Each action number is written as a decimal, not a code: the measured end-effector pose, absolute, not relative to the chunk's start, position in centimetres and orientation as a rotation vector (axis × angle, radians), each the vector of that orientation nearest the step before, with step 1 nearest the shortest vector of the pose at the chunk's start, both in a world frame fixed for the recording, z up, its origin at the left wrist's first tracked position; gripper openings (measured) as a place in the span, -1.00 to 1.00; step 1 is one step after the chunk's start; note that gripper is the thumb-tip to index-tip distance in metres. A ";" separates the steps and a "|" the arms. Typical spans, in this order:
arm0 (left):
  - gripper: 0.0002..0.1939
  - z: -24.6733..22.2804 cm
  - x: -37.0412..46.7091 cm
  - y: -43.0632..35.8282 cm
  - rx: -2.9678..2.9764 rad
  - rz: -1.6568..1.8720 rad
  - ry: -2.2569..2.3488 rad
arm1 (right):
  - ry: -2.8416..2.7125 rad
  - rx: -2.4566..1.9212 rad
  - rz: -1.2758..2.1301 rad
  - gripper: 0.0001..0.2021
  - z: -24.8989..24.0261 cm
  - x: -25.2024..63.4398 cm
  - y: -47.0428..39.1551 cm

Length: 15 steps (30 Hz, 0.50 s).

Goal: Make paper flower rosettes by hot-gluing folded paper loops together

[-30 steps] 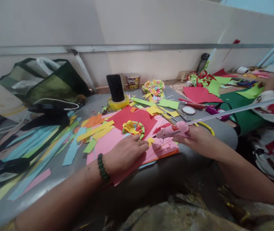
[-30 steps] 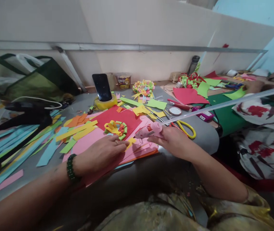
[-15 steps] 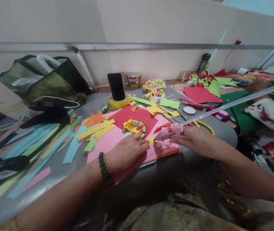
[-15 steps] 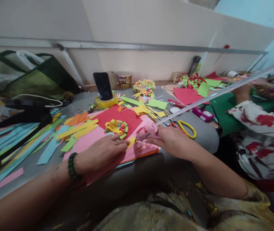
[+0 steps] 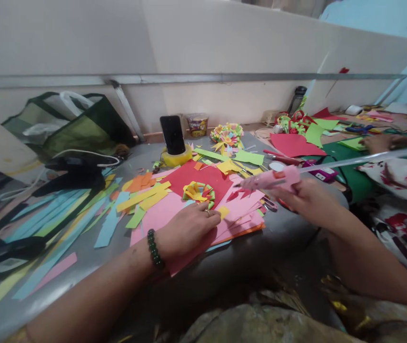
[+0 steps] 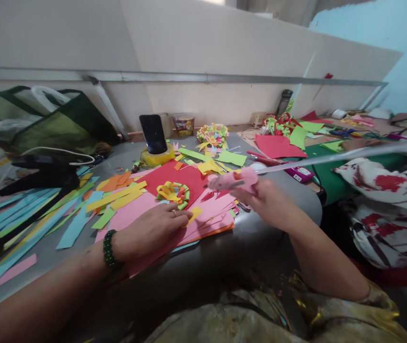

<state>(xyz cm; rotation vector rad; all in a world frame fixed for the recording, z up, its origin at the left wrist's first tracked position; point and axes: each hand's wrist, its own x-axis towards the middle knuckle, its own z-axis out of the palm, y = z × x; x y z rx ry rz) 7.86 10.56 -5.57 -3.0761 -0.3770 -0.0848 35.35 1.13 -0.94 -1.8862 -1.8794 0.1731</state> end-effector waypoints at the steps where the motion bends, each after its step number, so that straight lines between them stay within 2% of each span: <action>1: -0.80 -5.6 7.9 10.6 -3.073 -0.108 -0.369 | -1.764 -1.902 0.100 -0.45 -1.1 36.2 1.2; 6: -0.84 -5.8 7.6 11.1 -3.081 -0.316 -0.364 | -1.299 -2.024 -0.128 -0.54 -3.1 41.9 3.2; 9: -0.81 -5.9 7.2 11.5 -3.099 -0.540 -0.374 | -1.163 -2.145 -0.118 -0.62 -4.2 44.2 4.5; 15: -0.73 -6.0 6.8 11.9 -2.960 -1.010 -0.218 | -1.000 -2.280 0.082 -0.65 -5.2 45.6 4.2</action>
